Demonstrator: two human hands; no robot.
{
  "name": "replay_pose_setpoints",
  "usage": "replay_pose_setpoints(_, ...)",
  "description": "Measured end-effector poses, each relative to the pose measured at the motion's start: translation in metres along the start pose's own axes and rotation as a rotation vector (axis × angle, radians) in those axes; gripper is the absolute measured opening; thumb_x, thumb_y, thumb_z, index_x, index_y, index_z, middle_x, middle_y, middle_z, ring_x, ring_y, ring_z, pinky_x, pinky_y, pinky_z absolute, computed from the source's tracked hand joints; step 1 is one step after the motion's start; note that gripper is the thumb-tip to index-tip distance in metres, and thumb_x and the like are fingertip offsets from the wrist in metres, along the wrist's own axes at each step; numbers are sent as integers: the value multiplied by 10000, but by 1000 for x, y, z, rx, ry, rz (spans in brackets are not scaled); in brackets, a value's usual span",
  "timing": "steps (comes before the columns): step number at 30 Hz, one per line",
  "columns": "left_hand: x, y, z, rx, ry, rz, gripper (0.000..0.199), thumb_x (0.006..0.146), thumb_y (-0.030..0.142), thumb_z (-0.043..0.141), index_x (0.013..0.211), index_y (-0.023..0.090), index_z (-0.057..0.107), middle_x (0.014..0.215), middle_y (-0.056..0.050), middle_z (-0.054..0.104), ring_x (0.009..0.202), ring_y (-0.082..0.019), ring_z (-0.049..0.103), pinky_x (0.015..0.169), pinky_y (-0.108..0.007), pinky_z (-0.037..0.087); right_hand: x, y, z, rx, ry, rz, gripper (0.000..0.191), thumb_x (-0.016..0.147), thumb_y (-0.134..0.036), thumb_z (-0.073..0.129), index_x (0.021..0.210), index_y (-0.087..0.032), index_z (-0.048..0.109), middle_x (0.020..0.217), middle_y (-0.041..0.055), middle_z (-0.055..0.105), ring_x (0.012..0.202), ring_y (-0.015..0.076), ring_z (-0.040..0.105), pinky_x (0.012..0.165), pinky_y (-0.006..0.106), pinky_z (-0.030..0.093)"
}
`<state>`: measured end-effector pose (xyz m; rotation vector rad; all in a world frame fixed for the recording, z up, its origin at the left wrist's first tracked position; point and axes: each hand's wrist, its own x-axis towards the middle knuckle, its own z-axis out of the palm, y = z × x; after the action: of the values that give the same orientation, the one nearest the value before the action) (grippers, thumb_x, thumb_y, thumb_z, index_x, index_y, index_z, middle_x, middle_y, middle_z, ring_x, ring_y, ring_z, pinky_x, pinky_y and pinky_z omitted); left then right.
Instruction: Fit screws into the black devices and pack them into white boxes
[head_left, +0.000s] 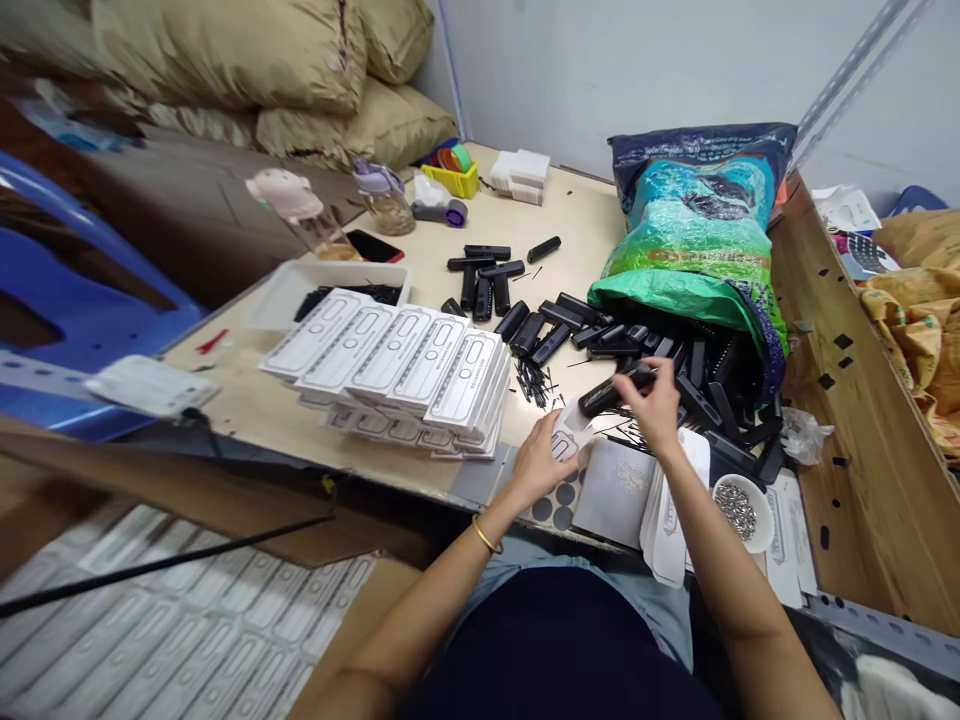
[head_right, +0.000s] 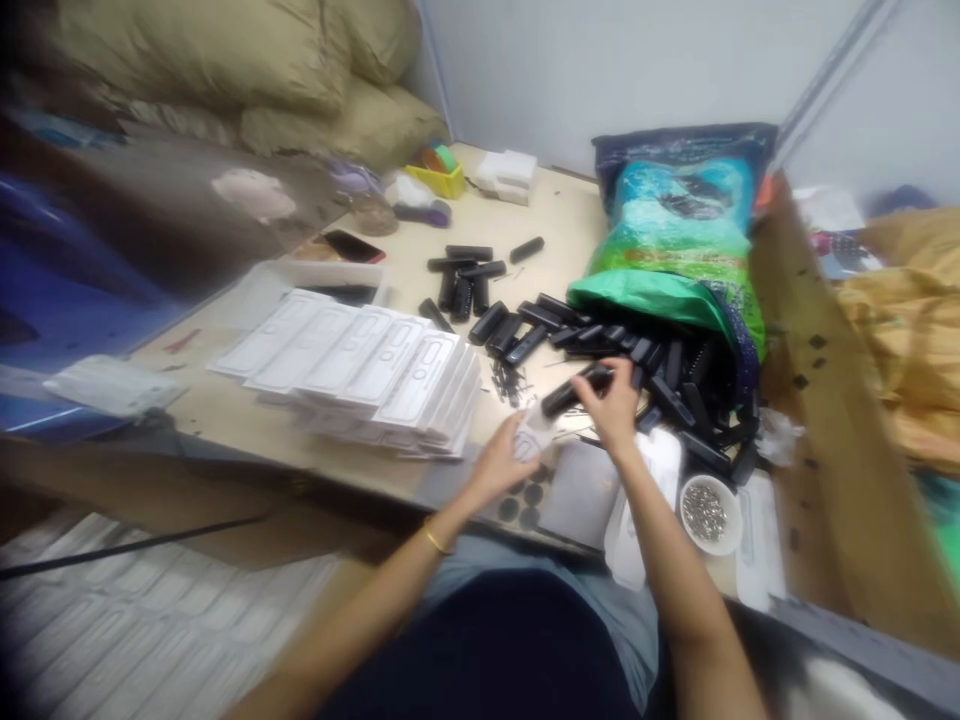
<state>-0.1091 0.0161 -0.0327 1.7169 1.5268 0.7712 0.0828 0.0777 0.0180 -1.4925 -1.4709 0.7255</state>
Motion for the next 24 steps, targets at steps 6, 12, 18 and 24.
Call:
replay_pose_setpoints(6,5,15,-2,-189,110,54,672,662,225,642,1290,191,402,1249,-110,531,1142,-255,523,975,-390,413,-14,20,8,-458,-369,-139,276,932,-276,359,885,-192,617,974,78,605,952,184,559,848,296,427)
replay_pose_setpoints(12,-4,21,-5,-353,118,21,716,647,233,668,1308,207,392,1267,-96,531,1160,-246,516,1024,-390,371,-1,64,23,-612,-596,-121,85,718,-95,591,672,-159,622,825,124,672,874,217,581,787,287,428)
replay_pose_setpoints(18,-1,29,11,-323,121,76,701,673,252,660,1317,190,391,1279,-104,522,1175,-251,506,1028,-385,373,5,68,15,-532,-560,-123,55,699,-132,577,670,-155,617,675,53,661,632,147,561,637,250,416)
replay_pose_setpoints(24,7,17,8,-147,156,54,728,687,224,623,1363,175,355,1321,-126,484,1224,-270,462,1040,-415,358,-10,25,-38,-292,-299,-180,248,874,-248,419,1009,-207,623,875,37,659,776,162,587,726,297,454)
